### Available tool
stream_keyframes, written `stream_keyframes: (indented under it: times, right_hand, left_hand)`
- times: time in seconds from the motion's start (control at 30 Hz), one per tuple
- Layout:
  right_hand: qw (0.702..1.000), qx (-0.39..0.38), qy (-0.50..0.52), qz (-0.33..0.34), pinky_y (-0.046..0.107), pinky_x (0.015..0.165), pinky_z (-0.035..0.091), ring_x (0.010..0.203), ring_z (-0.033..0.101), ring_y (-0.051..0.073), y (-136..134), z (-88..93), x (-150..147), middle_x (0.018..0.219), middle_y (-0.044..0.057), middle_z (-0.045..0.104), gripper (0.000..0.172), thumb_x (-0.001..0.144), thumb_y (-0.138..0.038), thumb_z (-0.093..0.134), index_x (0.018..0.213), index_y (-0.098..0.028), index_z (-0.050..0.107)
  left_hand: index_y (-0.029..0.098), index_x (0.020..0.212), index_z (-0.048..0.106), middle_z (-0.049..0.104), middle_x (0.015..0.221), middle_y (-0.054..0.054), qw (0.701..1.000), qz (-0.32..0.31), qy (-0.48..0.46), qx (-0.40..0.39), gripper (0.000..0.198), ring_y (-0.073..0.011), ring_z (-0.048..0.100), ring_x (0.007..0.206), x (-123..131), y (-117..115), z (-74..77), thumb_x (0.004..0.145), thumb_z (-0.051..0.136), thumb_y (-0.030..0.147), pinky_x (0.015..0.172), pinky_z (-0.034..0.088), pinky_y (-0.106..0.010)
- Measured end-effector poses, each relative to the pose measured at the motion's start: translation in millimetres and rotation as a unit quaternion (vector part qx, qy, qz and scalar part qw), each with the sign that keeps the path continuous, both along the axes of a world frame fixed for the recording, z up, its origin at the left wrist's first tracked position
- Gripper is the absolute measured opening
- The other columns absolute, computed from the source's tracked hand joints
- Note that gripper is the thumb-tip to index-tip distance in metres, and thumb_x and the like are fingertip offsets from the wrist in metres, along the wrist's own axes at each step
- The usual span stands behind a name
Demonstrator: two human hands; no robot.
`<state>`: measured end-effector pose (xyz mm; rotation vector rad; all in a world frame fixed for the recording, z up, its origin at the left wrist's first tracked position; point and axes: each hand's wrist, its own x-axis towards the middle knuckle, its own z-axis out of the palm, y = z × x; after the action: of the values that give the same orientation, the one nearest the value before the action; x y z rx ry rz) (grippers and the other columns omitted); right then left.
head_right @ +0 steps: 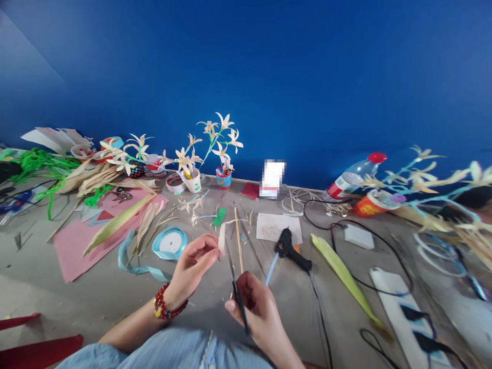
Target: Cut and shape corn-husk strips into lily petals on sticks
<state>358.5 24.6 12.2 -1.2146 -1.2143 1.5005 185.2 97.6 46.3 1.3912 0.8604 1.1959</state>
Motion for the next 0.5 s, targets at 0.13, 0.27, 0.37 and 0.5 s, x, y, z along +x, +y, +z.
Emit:
stream_keyframes:
  times: [0.13, 0.27, 0.37, 0.5]
  right_hand:
    - [1.0, -0.004, -0.007, 0.012, 0.024, 0.05, 0.032, 0.055, 0.046, 0.012, 1.5, 4.7, -2.2, 0.064, -0.002, 0.052, 0.056, 0.072, -0.073, 0.069, 0.075, -0.02, 0.048]
    - [1.0, -0.001, -0.012, 0.007, 0.023, 0.05, 0.033, 0.054, 0.047, 0.012, 4.3, 5.9, -4.6, 0.064, -0.002, 0.051, 0.056, 0.072, -0.073, 0.068, 0.075, -0.02, 0.048]
    - [1.0, 0.004, -0.013, 0.002, 0.023, 0.05, 0.033, 0.053, 0.047, 0.012, 5.3, 5.9, -6.6, 0.063, -0.003, 0.049, 0.056, 0.072, -0.072, 0.069, 0.074, -0.02, 0.047]
    - [1.0, -0.009, 0.006, 0.0, 0.023, 0.05, 0.035, 0.052, 0.046, 0.011, 6.0, 7.6, -8.8, 0.063, -0.004, 0.048, 0.056, 0.072, -0.071, 0.07, 0.074, -0.021, 0.047]
  left_hand:
    - [0.015, 0.075, 0.062, 0.06, 0.075, -0.003, 0.999, -0.031, -0.039, -0.017, 0.017, -0.0142, 0.057, 0.071, 3.6, -0.2, 2.6, 0.091, 0.058, 0.021, 0.067, 0.043, -0.025]
    - [0.015, 0.075, 0.061, 0.06, 0.074, -0.003, 0.998, -0.04, -0.043, -0.018, 0.018, -0.0143, 0.058, 0.07, 4.6, -1.9, 3.2, 0.091, 0.058, 0.021, 0.068, 0.044, -0.026]
    - [0.015, 0.075, 0.061, 0.061, 0.074, -0.004, 0.999, -0.036, -0.027, -0.003, 0.019, -0.0147, 0.058, 0.072, 3.8, -2.7, 0.7, 0.092, 0.059, 0.022, 0.069, 0.045, -0.026]
    - [0.015, 0.075, 0.062, 0.062, 0.076, -0.005, 0.999, -0.038, -0.023, 0.005, 0.02, -0.0153, 0.058, 0.073, 3.2, -2.8, -1.8, 0.092, 0.059, 0.025, 0.07, 0.046, -0.027]
